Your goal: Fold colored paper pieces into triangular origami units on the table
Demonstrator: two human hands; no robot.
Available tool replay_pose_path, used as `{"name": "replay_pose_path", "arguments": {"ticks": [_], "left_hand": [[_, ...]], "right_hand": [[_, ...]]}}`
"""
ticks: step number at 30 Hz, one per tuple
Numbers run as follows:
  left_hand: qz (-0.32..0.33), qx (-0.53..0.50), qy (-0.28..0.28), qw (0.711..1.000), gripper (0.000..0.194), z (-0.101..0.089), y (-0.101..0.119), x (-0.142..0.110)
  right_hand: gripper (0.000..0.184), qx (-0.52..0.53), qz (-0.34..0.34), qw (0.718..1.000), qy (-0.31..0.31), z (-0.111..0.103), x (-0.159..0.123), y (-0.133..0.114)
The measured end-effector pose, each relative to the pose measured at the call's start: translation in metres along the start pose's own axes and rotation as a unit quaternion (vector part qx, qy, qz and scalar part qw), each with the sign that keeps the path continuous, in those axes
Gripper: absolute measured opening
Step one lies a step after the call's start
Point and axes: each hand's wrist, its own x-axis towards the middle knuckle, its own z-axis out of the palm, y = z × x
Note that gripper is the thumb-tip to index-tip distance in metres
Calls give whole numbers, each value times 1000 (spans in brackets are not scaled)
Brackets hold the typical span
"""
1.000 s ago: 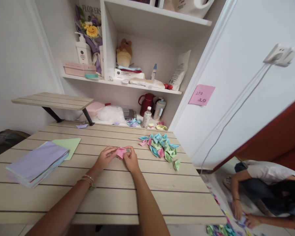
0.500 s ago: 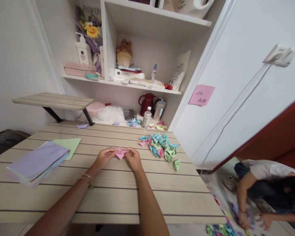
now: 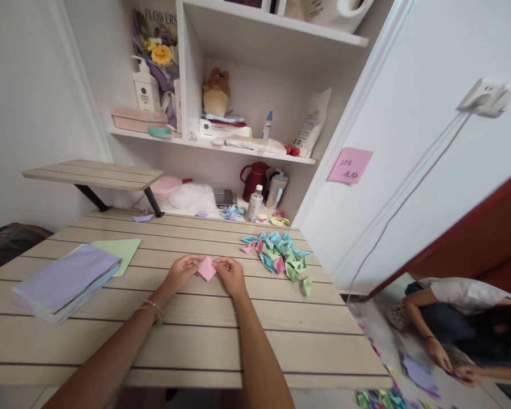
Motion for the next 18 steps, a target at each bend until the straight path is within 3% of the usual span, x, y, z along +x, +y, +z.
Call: {"name": "replay_pose_path", "arguments": {"ticks": [3, 6, 12, 18], "left_hand": [[14, 8, 21, 1000, 19, -1, 0, 0], [15, 7, 6, 1000, 19, -1, 1, -1], [18, 27, -2, 999, 30, 3, 1, -3], [-12, 27, -22, 999, 27, 1, 1, -1]], "right_hand": [[36, -38, 3, 998, -40, 0, -1, 2], [41, -75, -12, 995, -59, -1, -2, 3], [23, -208, -124, 970, -20, -5, -3, -5], [21, -242, -176, 954, -28, -1, -7, -4]]}}
